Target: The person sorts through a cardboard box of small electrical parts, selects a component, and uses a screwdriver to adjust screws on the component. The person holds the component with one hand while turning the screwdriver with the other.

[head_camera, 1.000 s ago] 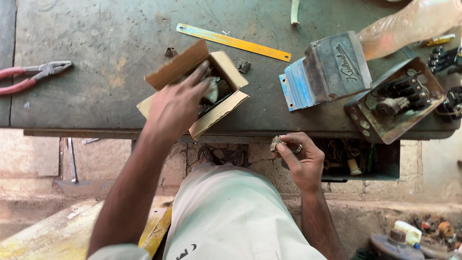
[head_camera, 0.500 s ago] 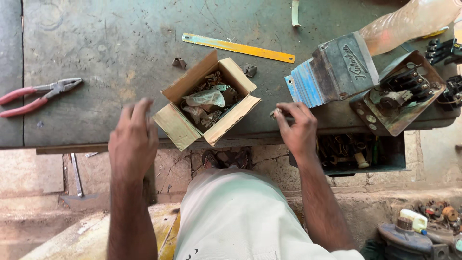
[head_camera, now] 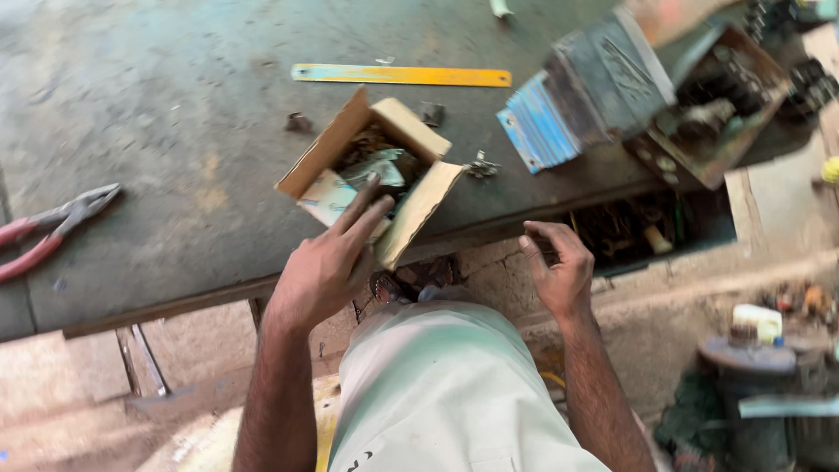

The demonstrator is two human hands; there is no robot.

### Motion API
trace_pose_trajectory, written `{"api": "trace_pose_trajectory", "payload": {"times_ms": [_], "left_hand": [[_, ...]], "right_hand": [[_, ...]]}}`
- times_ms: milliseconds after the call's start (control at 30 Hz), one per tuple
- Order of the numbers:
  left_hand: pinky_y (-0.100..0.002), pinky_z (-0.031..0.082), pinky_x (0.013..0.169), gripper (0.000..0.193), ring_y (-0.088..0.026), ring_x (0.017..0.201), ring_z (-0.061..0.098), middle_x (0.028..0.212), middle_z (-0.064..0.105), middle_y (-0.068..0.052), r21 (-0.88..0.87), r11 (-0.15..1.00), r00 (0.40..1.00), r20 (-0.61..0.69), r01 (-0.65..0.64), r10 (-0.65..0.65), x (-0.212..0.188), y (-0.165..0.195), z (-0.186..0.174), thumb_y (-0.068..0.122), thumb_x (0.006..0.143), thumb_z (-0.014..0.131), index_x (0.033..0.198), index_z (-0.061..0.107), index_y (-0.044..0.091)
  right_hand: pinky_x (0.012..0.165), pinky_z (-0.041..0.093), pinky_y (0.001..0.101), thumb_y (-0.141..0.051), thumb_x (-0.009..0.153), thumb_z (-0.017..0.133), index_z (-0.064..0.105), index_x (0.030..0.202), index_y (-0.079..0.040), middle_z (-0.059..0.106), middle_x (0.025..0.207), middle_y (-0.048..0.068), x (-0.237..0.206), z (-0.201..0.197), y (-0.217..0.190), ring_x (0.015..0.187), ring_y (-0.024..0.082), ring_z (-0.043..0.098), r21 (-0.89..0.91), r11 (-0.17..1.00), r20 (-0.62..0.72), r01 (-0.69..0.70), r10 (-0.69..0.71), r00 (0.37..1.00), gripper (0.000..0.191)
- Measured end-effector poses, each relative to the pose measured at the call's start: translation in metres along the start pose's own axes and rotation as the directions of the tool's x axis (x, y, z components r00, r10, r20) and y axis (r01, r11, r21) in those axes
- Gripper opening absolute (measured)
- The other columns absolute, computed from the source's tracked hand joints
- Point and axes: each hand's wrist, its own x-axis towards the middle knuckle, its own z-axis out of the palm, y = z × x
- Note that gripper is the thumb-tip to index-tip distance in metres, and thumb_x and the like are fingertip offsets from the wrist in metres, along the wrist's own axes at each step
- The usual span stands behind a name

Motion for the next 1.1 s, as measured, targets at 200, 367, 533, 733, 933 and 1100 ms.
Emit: {"api": "trace_pose_trajectory", "payload": {"times_ms": [200, 367, 533, 733, 933, 1100], "left_hand": [[-0.049, 0.057, 0.089, 0.123, -0.031, 0.111, 0.068, 0.173, 0.022, 0.0, 0.033, 0.999, 0.992, 0.12, 0.03, -0.033, 0.007, 0.001, 0.002, 0.036, 0.052, 0.099, 0.158, 0.04, 0.024], [-0.041, 0.063, 0.101, 0.076, -0.029, 0.137, 0.069, 0.165, 0.047, -0.005, -0.19, 0.96, 0.838, -0.541, -0.206, 0.073, 0.001, -0.017, 0.064, 0.009, 0.09, 0.088, 0.155, 0.051, 0.013], [-0.037, 0.064, 0.103, 0.057, -0.029, 0.14, 0.051, 0.144, 0.051, -0.014, -0.407, 0.89, 0.613, -0.762, -0.206, -0.207, 0.012, -0.004, 0.113, 0.008, 0.098, 0.084, 0.143, 0.049, 0.003], [-0.039, 0.053, 0.098, 0.052, -0.025, 0.123, 0.055, 0.128, 0.053, -0.014, -0.141, 0.989, 0.455, -0.884, -0.044, -0.106, 0.018, 0.064, 0.126, 0.001, 0.091, 0.084, 0.131, 0.052, -0.004], [-0.027, 0.055, 0.094, 0.035, -0.017, 0.106, 0.058, 0.127, 0.054, -0.009, -0.293, 0.915, 0.453, -0.88, -0.279, -0.143, 0.021, 0.182, 0.207, -0.016, 0.093, 0.051, 0.123, 0.055, 0.002], [-0.056, 0.039, 0.118, 0.062, -0.04, 0.126, 0.052, 0.13, 0.054, -0.021, 0.134, 0.991, 0.787, -0.609, -0.018, 0.097, 0.117, 0.275, 0.282, -0.017, 0.08, 0.05, 0.141, 0.05, -0.003]], "right_hand": [[0.078, 0.062, 0.0332, -0.017, 0.099, 0.073, 0.073, 0.116, -0.003, 0.073, 0.111, 0.011, -0.054, -0.011, 0.016, 0.093, 0.021, 0.074, -0.06, 0.995, -0.088, -0.074, 0.069, 0.994, 0.022], [0.084, 0.061, 0.0365, -0.013, 0.097, 0.073, 0.073, 0.116, -0.002, 0.075, 0.111, 0.013, -0.095, -0.032, 0.036, 0.1, 0.025, 0.074, -0.146, 0.982, -0.154, -0.121, 0.098, 0.983, 0.022], [0.087, 0.062, 0.0385, -0.013, 0.096, 0.072, 0.073, 0.115, -0.002, 0.074, 0.112, 0.015, -0.101, -0.058, 0.08, 0.102, 0.028, 0.074, -0.124, 0.987, -0.109, -0.105, 0.091, 0.99, 0.022], [0.087, 0.063, 0.0403, -0.015, 0.096, 0.071, 0.074, 0.114, 0.0, 0.075, 0.111, 0.017, -0.112, -0.114, 0.15, 0.104, 0.029, 0.073, -0.095, 0.995, -0.045, -0.032, 0.028, 0.999, 0.023], [0.081, 0.065, 0.0361, -0.014, 0.095, 0.073, 0.073, 0.118, -0.002, 0.074, 0.116, 0.018, -0.13, -0.235, 0.274, 0.098, 0.026, 0.075, -0.071, 0.995, -0.081, -0.067, 0.061, 0.995, 0.026], [0.068, 0.064, 0.0327, -0.009, 0.096, 0.073, 0.073, 0.12, -0.001, 0.073, 0.114, 0.016, -0.152, -0.37, 0.389, 0.089, 0.023, 0.076, -0.046, 0.986, -0.114, -0.162, 0.156, 0.981, 0.026]]}}
